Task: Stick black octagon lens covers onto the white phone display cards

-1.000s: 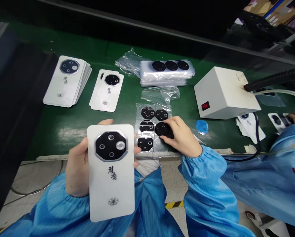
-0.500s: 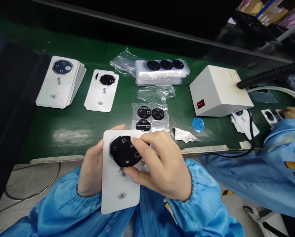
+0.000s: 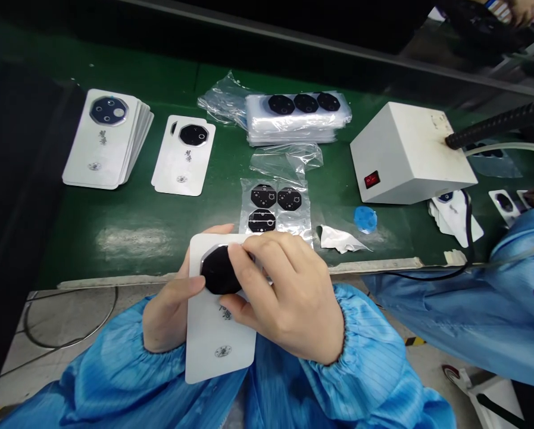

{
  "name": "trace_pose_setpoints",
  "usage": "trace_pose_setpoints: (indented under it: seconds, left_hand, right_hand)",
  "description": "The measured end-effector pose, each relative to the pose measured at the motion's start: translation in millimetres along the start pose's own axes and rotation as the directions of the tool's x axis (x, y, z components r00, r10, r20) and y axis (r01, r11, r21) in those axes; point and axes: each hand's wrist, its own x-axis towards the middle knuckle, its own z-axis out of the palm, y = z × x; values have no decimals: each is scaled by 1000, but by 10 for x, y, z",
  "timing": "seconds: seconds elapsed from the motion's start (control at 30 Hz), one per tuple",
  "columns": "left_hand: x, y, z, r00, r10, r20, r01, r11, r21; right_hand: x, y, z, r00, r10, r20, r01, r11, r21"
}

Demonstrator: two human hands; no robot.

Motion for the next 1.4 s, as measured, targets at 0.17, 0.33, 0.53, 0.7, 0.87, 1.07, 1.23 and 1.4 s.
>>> trace_pose_setpoints:
  seconds: [0.17,0.33,0.53,0.7,0.87,1.07,1.23,1.4]
  left_hand:
    - [7,12,-40,999,-3,49,1,999,43]
    - [7,17,-42,997,-15,74,13,999,31]
    - [6,16,-45,997,-18,78,16,1000,20]
    - [-3,20,-26,998,-19,60,18,1000,19]
    - [8,19,-27,998,0,62,-2,999,35]
    - [0,23,-42,1000,-26,15,24,996,83]
    - [-14,23,-29,1000,6,8,-7,995,98]
    - [-20,31,-25,1000,-2,3,2,994,113]
  right_hand:
    - [15,5,-10,999,-38,-12,37,999,-28]
    - [18,7,-39,999,-40,20,41,998,-52]
    - [28,-1,-38,998,-58,21,59,996,-65]
    - [25,1,-49,998,-57,31,59,996,-68]
    - [16,-7,-83,997,-62,55,66,995,-76]
    - [24,-21,-87,995,-71,75,77,994,-81]
    - [8,-28,-85,995,-77,56,82,993,-82]
    - [3,-28,-84,996,-84,41,88,992,-95]
